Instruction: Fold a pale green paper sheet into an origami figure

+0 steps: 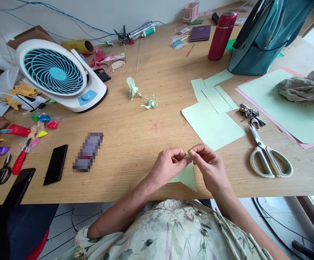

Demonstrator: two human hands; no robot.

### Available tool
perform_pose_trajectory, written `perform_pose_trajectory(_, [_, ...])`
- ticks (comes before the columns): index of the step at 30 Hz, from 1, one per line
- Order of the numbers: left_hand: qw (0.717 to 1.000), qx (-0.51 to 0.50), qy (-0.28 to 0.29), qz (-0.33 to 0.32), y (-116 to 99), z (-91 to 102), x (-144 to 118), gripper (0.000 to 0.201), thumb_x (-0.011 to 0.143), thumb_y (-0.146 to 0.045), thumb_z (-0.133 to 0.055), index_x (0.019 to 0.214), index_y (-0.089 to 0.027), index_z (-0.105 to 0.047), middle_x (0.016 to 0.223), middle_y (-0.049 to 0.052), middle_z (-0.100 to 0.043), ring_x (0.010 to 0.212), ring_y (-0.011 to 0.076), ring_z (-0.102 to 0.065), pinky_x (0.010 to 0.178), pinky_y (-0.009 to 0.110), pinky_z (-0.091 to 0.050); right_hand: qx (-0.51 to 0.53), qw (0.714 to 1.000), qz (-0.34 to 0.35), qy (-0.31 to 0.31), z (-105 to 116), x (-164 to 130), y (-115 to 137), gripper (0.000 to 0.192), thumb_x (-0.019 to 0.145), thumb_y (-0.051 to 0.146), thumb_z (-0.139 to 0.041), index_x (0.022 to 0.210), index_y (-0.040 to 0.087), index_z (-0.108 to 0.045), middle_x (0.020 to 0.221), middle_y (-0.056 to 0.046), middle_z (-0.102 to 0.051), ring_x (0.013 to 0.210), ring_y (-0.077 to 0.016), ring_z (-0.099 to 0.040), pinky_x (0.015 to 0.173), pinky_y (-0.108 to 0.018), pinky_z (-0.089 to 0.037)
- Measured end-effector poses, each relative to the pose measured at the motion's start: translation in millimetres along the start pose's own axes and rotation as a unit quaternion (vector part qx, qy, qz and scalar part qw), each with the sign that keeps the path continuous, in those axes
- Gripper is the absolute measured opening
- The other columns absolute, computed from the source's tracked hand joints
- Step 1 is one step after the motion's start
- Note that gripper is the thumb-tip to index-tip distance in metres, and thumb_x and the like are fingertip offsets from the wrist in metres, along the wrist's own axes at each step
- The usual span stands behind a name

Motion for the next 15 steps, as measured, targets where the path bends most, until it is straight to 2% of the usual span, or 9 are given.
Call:
perform_pose_trajectory(4, [0.999,-0.023,-0.025,-0.001,2,8.0,4,0.045,0.084,-0.045,-0.070,0.063,-0.018,-0.041,0.063,-0.006,-0.035,0.059,0.0077,-0.032,0.054,0.021,-0.028,-0.031,0.997,-0.057,0.047,-6,-3,-8,0.037,0.080,0.057,-0.072,0.083,0.020,-0.068,0.074,-0.002,-0.063,0.067,-0.0140,-0.054,0.059,-0.026,-0.043])
perform_pose_trajectory(9, [0.997,-0.068,-0.039,0.015,7,15.8,6,0.040,0.082,-0.038,-0.070,0.064,-0.018,-0.041,0.065,-0.005,-0.038,0.062,0.0078,-0.035,0.056,0.020,-0.032,-0.074,0.987,-0.108,0.092,-8,-9,-16,0.047,0.073,0.063,-0.075,0.065,0.019,-0.061,0.055,0.004,-0.046,0.050,-0.0091,-0.037,0.045,-0.023,-0.027])
perform_pose_trajectory(12, [0.994,-0.102,-0.030,0.032,10,14.3,6,0.039,0.082,-0.037,-0.071,0.065,-0.017,-0.042,0.065,-0.006,-0.039,0.061,0.0074,-0.035,0.056,0.020,-0.032,-0.073,0.984,-0.119,0.112,-10,-9,-17,0.051,0.069,0.065,-0.077,0.060,0.018,-0.059,0.054,0.004,-0.045,0.049,-0.0086,-0.035,0.044,-0.024,-0.024])
perform_pose_trajectory(15, [0.989,-0.132,-0.035,0.056,12,13.7,6,0.040,0.079,-0.039,-0.073,0.064,-0.017,-0.043,0.063,-0.006,-0.039,0.058,0.0064,-0.034,0.054,0.020,-0.030,-0.068,0.980,-0.131,0.132,-11,-10,-20,0.053,0.072,0.067,-0.073,0.059,0.018,-0.057,0.055,0.004,-0.043,0.050,-0.0084,-0.033,0.046,-0.024,-0.023])
Point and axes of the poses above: each hand's wrist, its own x-axis towards the middle knuckle, its own z-axis out of the back of the hand, y = z × x, the point moved 7 cm from there along x, towards the middle knuckle
